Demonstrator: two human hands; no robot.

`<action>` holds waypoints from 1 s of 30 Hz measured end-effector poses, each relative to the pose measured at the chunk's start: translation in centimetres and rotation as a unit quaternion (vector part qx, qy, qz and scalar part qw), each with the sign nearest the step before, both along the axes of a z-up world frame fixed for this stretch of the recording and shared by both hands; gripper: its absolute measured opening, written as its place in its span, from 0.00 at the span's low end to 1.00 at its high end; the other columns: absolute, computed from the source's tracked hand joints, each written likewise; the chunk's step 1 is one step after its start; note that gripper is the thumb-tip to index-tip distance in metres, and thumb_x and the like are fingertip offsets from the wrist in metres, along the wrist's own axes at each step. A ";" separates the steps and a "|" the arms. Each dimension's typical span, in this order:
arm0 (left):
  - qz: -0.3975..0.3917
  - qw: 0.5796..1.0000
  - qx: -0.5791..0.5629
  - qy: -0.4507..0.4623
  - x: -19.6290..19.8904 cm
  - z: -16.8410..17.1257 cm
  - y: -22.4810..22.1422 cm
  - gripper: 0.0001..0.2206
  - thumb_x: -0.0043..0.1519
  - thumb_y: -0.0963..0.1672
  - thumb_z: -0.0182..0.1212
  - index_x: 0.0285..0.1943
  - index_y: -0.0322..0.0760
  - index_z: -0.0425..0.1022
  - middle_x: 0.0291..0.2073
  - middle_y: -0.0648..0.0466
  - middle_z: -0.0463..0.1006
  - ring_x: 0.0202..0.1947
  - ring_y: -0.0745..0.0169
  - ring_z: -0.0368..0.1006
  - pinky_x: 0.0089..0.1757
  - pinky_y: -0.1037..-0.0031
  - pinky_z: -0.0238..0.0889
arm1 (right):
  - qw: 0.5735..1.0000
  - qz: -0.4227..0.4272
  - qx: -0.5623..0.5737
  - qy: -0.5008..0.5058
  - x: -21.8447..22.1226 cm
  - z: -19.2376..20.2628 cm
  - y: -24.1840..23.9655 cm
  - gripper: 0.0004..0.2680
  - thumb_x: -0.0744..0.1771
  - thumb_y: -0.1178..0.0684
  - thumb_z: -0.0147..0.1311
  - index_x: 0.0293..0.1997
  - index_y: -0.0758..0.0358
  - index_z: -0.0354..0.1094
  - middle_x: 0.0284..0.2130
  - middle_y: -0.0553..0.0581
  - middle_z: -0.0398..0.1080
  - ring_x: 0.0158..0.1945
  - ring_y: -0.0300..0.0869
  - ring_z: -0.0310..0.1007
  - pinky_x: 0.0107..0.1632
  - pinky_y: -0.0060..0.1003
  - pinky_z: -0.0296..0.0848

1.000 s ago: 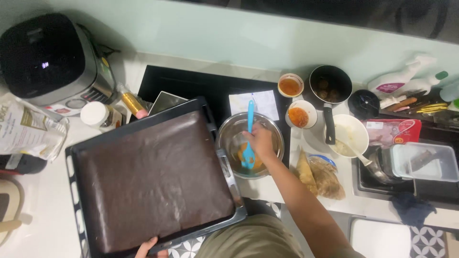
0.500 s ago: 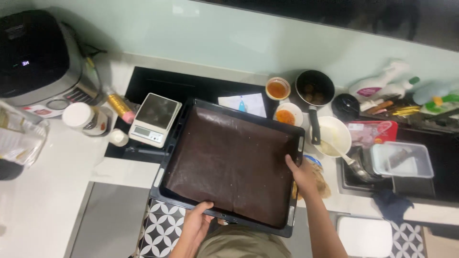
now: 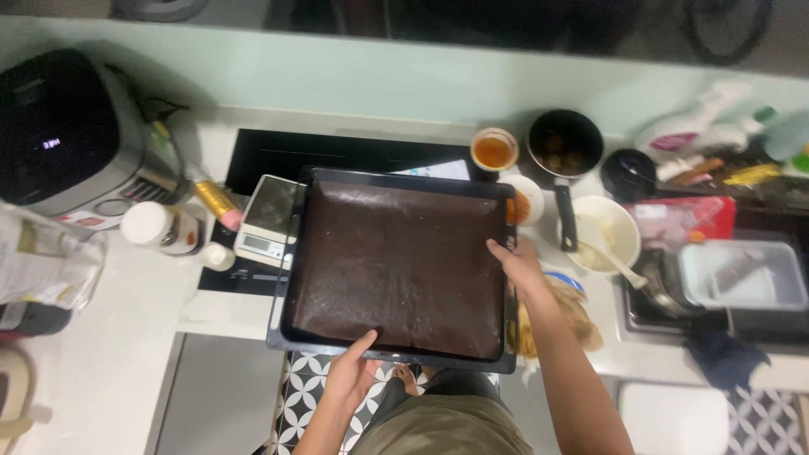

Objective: Arranging gold foil and white paper cupcake liners on a baking tray for baking or filling.

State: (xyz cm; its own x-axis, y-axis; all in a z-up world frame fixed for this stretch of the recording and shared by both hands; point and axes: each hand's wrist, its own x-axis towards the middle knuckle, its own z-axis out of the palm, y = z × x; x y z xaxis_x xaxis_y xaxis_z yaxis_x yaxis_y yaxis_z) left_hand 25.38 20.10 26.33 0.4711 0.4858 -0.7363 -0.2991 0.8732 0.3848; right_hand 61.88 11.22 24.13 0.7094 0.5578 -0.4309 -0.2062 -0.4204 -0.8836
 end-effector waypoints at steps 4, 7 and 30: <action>0.031 0.999 0.020 0.003 0.2 -1.2 1.9 0.15 0.59 0.39 0.64 0.51 0.16 0.73 0.44 0.40 0.80 0.43 0.47 0.78 0.48 0.59 0.73 | 0.999 0.001 0.016 -0.031 1.1 -1.1 1.3 0.16 0.66 0.49 0.63 0.55 0.71 0.70 0.39 0.59 0.73 0.36 0.42 0.66 0.36 0.38 0.63; 0.019 0.999 0.010 -0.027 -1.1 -1.9 3.2 0.16 0.61 0.39 0.66 0.53 0.17 0.73 0.46 0.40 0.79 0.44 0.51 0.78 0.48 0.62 0.72 | 0.989 0.020 0.143 -0.030 1.4 -0.2 2.0 0.19 0.64 0.50 0.63 0.57 0.69 0.65 0.45 0.54 0.74 0.44 0.36 0.73 0.42 0.32 0.73; -0.274 0.488 0.524 0.642 -1.7 -3.2 42.3 0.40 0.60 0.45 0.63 0.75 0.19 0.42 0.54 0.32 0.73 0.47 0.34 0.78 0.45 0.52 0.71 | 0.863 0.076 -0.034 -0.498 -17.1 12.9 8.4 0.10 0.65 0.58 0.61 0.50 0.66 0.69 0.39 0.62 0.73 0.39 0.49 0.76 0.44 0.42 0.75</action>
State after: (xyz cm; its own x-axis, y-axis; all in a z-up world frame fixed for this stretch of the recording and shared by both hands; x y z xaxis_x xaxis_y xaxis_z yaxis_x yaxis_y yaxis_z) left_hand 23.68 62.40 23.14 0.2176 0.9729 -0.0778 0.9441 -0.1896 0.2697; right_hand 44.80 19.66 37.05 0.6680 0.6744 0.3146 0.7034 -0.4343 -0.5626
